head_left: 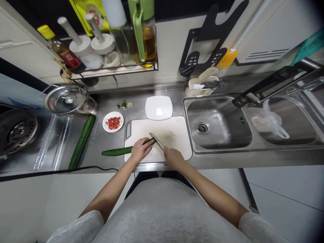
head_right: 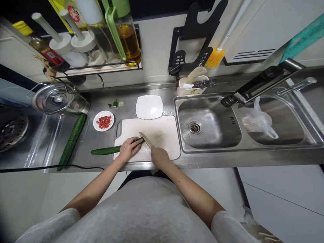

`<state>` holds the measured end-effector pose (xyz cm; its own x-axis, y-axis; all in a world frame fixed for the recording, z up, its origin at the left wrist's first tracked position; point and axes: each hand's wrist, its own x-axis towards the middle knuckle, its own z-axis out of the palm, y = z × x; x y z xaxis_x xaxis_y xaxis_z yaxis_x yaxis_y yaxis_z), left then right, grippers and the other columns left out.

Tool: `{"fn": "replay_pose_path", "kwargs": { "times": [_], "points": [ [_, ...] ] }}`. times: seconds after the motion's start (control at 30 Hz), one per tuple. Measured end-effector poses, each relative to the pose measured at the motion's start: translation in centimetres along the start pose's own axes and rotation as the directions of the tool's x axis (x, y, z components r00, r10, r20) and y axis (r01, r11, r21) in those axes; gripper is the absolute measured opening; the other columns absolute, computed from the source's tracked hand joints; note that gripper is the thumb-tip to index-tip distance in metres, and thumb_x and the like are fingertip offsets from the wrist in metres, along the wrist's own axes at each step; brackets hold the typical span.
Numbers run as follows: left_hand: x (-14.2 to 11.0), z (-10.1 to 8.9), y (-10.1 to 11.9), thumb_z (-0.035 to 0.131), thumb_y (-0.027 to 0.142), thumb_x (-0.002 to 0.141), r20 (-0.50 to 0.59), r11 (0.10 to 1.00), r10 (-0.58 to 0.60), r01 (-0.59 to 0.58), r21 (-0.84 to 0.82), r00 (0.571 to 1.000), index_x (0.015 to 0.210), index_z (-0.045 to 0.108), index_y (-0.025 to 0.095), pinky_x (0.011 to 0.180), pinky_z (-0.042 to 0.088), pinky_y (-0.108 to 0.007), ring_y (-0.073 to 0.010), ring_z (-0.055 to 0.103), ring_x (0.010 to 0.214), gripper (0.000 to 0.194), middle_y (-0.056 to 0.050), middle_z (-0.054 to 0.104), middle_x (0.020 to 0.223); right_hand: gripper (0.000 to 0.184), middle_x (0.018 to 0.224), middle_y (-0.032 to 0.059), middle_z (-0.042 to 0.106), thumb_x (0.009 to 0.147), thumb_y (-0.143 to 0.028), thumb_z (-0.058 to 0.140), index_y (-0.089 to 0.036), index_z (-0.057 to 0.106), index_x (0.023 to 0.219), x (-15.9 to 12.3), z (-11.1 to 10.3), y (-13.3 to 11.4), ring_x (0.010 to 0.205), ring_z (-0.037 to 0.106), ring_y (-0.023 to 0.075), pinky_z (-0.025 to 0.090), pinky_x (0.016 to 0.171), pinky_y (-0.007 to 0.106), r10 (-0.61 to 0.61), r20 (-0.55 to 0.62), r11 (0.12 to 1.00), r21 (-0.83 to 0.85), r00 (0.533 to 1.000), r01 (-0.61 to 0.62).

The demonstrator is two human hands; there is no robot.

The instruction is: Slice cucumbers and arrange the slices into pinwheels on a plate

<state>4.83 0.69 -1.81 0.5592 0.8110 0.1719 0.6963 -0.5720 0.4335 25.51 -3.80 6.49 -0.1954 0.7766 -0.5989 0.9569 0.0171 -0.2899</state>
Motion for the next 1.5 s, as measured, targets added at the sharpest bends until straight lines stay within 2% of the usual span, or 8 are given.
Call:
{"fn": "replay_pose_path", "kwargs": {
  "times": [0.83, 1.0, 1.17, 1.27, 1.4, 1.43, 1.5],
  "points": [
    [-0.1, 0.0, 0.2, 0.051, 0.032, 0.090, -0.012, 1.000, 0.004, -0.004, 0.010, 1.000, 0.122, 0.061, 0.030, 0.088, 0.049, -0.035, -0.0187, 0.056, 0.102, 0.034, -0.006, 0.061, 0.112, 0.029, 0.094, 0.0140, 0.068, 0.094, -0.016, 0.031, -0.014, 0.048, 0.118, 1.7, 1.4, -0.8, 0.091, 0.065, 0.0227, 0.044, 0.073, 0.029, 0.030, -0.011, 0.999, -0.014, 0.999, -0.030],
    [-0.4, -0.2, 0.8, 0.051, 0.034, 0.090, -0.032, 1.000, -0.028, 0.028, -0.001, 0.999, 0.123, 0.060, 0.030, 0.089, 0.048, -0.036, -0.0196, 0.057, 0.102, 0.035, -0.007, 0.061, 0.111, 0.031, 0.093, 0.0127, 0.068, 0.097, -0.021, 0.028, -0.016, 0.049, 0.119, 0.8, 1.3, -0.4, 0.089, 0.065, 0.0220, 0.043, 0.071, 0.029, 0.037, -0.047, 0.998, -0.047, 0.998, -0.039],
    [-0.2, -0.9, 1.1, 0.050, 0.035, 0.090, -0.106, 0.969, -0.172, 0.148, -0.198, 0.979, 0.127, 0.053, 0.024, 0.091, 0.048, -0.035, -0.0190, 0.059, 0.101, 0.039, -0.008, 0.062, 0.112, 0.041, 0.097, 0.0100, 0.067, 0.098, -0.022, 0.027, -0.026, 0.039, 0.137, -1.0, 0.6, 1.7, 0.088, 0.064, 0.0198, 0.039, 0.071, 0.028, 0.100, -0.149, 0.984, -0.134, 0.984, -0.120],
    [0.6, -1.2, 0.7, 0.049, 0.036, 0.091, -0.175, 0.897, -0.340, 0.263, -0.354, 0.924, 0.121, 0.056, 0.021, 0.088, 0.049, -0.034, -0.0174, 0.060, 0.096, 0.035, -0.009, 0.061, 0.111, 0.044, 0.098, 0.0103, 0.065, 0.097, -0.024, 0.027, -0.028, 0.038, 0.140, -1.6, -0.1, 2.9, 0.089, 0.063, 0.0193, 0.037, 0.073, 0.029, 0.126, -0.195, 0.973, -0.167, 0.973, -0.160],
    [2.4, -1.8, 0.3, 0.048, 0.040, 0.090, -0.177, 0.787, -0.517, 0.384, -0.483, 0.837, 0.111, 0.062, 0.019, 0.083, 0.051, -0.031, -0.0164, 0.062, 0.092, 0.032, -0.009, 0.062, 0.110, 0.043, 0.096, 0.0104, 0.064, 0.097, -0.025, 0.029, -0.029, 0.043, 0.138, -1.9, -0.6, 3.8, 0.088, 0.059, 0.0204, 0.033, 0.074, 0.030, 0.113, -0.275, 0.970, -0.179, 0.955, -0.166],
    [3.0, -2.0, 0.3, 0.048, 0.041, 0.090, -0.168, 0.774, -0.529, 0.392, -0.497, 0.832, 0.110, 0.063, 0.019, 0.082, 0.051, -0.031, -0.0165, 0.062, 0.092, 0.033, -0.009, 0.062, 0.110, 0.043, 0.096, 0.0106, 0.064, 0.097, -0.025, 0.030, -0.029, 0.044, 0.138, -1.9, -0.6, 3.9, 0.088, 0.058, 0.0207, 0.032, 0.074, 0.031, 0.099, -0.299, 0.970, -0.184, 0.949, -0.159],
    [4.2, -2.8, 0.7, 0.049, 0.042, 0.090, -0.140, 0.788, -0.486, 0.363, -0.498, 0.863, 0.110, 0.064, 0.019, 0.084, 0.050, -0.032, -0.0169, 0.062, 0.094, 0.034, -0.009, 0.063, 0.110, 0.044, 0.097, 0.0110, 0.063, 0.096, -0.023, 0.033, -0.028, 0.045, 0.138, -1.9, -0.6, 4.0, 0.089, 0.055, 0.0212, 0.030, 0.076, 0.032, 0.060, -0.343, 0.970, -0.201, 0.938, -0.135]
  ]
}}
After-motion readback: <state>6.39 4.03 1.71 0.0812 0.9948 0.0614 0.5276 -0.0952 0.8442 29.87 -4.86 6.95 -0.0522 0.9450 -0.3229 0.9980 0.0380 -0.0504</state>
